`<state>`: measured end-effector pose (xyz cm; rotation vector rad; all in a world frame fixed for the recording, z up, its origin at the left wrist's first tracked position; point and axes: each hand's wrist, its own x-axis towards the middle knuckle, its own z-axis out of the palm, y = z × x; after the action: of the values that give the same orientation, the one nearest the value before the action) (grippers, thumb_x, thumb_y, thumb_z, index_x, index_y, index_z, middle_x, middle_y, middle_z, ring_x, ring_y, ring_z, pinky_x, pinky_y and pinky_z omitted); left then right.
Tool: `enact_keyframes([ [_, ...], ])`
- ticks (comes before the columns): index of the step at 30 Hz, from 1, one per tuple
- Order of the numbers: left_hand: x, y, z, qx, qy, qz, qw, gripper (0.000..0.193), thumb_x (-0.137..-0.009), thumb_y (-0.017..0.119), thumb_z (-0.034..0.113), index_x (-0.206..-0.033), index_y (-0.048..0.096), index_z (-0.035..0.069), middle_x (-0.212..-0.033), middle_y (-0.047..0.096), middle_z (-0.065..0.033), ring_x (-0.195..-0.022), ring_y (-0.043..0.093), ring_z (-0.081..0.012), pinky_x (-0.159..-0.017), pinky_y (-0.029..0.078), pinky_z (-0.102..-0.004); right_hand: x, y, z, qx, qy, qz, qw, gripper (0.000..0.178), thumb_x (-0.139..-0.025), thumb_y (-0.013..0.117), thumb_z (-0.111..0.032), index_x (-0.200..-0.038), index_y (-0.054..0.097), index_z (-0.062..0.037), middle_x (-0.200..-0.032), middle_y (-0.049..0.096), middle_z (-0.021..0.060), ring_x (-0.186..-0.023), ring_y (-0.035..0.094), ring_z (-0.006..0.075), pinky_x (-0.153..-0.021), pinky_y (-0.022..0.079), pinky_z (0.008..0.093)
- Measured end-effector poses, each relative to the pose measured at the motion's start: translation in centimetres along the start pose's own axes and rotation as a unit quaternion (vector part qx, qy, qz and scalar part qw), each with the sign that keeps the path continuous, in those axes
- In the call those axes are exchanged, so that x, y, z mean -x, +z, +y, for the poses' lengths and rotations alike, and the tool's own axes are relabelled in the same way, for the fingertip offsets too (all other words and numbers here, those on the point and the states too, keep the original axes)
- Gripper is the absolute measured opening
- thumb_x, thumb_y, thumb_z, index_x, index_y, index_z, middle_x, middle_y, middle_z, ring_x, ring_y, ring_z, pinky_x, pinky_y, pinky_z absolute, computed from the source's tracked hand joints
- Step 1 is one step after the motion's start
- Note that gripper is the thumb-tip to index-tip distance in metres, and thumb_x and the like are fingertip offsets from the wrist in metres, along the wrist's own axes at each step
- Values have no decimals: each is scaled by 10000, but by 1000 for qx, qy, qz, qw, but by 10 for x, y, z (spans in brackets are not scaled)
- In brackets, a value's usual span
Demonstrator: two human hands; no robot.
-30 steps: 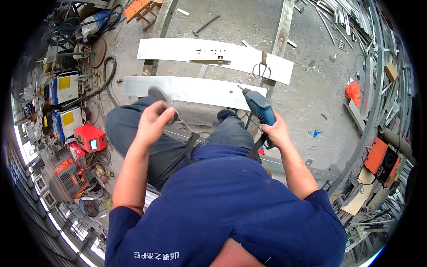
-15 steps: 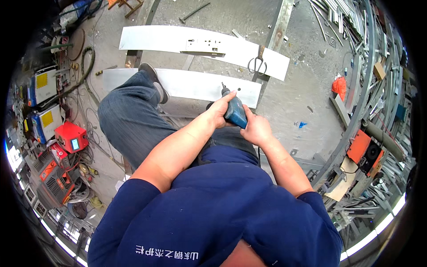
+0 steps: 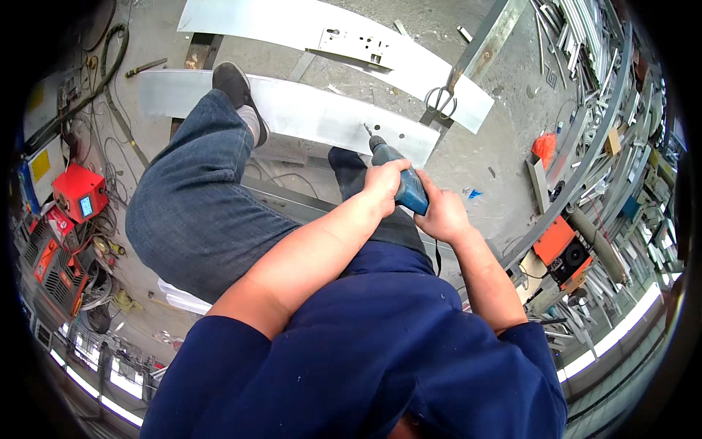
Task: The person uses a corded drill to make holes in a long metal sheet placed on a workbench. They then switch to an angle grinder to smooth the edges of the drilled holes.
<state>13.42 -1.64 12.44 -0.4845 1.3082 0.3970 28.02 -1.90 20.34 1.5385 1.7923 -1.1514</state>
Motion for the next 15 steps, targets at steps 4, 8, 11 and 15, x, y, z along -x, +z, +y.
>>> enact_keyframes([
  [4, -4, -6, 7, 0, -1, 24, 1000, 470, -834, 736, 231, -1127, 624, -119, -1094, 657, -182, -935, 654, -254, -808, 520, -380, -8, 4, -4, -7, -5, 6, 1000, 888, -684, 713, -182, -1504, 378, -103, -886, 699, 245, -823, 680, 438, -772, 550, 514],
  [8, -3, -11, 12, 9, -3, 2, 1000, 473, -839, 734, 230, -1129, 621, -127, -1089, 658, -187, -926, 655, -252, -798, 521, -380, -11, 4, -10, -5, -4, 8, 1000, 882, -683, 710, -180, -1499, 385, -98, -879, 697, 252, -823, 681, 440, -773, 549, 518],
  [11, 0, -12, 15, 14, -9, -2, 1000, 465, -844, 731, 228, -1124, 622, -127, -1082, 660, -183, -923, 656, -251, -797, 521, -380, -13, 0, -15, -5, 5, 1, 1000, 882, -683, 712, -181, -1498, 387, -96, -875, 696, 258, -823, 682, 441, -775, 549, 519],
  [15, -5, -14, 15, 23, -12, -8, 1000, 459, -846, 731, 228, -1122, 625, -124, -1073, 663, -177, -915, 659, -251, -795, 524, -381, -15, -5, -21, 5, 12, -11, 1000, 895, -681, 722, -187, -1502, 379, -94, -886, 698, 256, -831, 682, 441, -783, 550, 518],
])
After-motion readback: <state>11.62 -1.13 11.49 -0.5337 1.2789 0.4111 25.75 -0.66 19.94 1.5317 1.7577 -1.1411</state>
